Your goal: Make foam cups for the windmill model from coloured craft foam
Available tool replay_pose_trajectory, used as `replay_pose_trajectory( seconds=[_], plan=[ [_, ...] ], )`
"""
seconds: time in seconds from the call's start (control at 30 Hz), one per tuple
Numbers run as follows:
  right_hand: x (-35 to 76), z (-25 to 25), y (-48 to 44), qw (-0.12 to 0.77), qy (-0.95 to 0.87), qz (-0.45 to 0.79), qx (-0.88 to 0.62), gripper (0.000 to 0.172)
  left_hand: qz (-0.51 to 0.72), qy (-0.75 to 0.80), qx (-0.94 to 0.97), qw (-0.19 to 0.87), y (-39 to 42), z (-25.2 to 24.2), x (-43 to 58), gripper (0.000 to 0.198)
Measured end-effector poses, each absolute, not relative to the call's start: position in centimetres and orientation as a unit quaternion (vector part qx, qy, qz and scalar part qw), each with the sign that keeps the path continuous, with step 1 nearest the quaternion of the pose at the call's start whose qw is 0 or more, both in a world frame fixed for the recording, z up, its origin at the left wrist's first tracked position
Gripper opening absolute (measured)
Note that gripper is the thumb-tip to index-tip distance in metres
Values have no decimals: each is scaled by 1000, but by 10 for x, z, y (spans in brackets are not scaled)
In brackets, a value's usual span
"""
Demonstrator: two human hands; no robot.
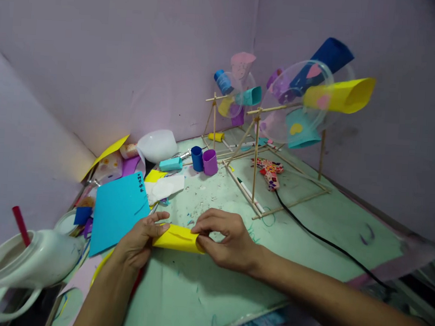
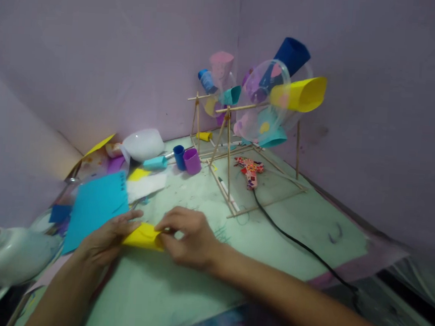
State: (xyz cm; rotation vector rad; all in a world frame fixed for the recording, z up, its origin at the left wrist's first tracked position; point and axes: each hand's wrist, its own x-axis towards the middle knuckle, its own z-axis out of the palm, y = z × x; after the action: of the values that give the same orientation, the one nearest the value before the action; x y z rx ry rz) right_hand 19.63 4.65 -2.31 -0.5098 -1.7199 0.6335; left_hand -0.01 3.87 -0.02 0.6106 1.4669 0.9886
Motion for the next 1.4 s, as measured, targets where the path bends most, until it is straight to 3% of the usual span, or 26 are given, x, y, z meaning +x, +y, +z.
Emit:
replay_pose_trajectory(
  seconds=[0.2, 0.43, 1.1, 1.27, 1.4],
  plan=[
    [187, 12, 45, 538, -728, 341, -252, 19, 432, 596, 225, 638, 39, -1, -3, 41],
    [186, 17, 57, 526, -761, 298, -236, 17, 432, 566, 199, 673, 42, -7, -6, 40],
    [197, -3, 63, 561, -760, 288, -158, 12, 437, 615, 198, 626, 38, -2, 5, 32],
    [203, -3, 67, 527, -795, 260, -150, 13, 447, 628, 211, 601, 38, -6, 5, 33],
    [208, -7, 74, 488, -815, 257, -180, 25, 474, 637, 229, 563, 39, -7, 5, 34]
  ],
)
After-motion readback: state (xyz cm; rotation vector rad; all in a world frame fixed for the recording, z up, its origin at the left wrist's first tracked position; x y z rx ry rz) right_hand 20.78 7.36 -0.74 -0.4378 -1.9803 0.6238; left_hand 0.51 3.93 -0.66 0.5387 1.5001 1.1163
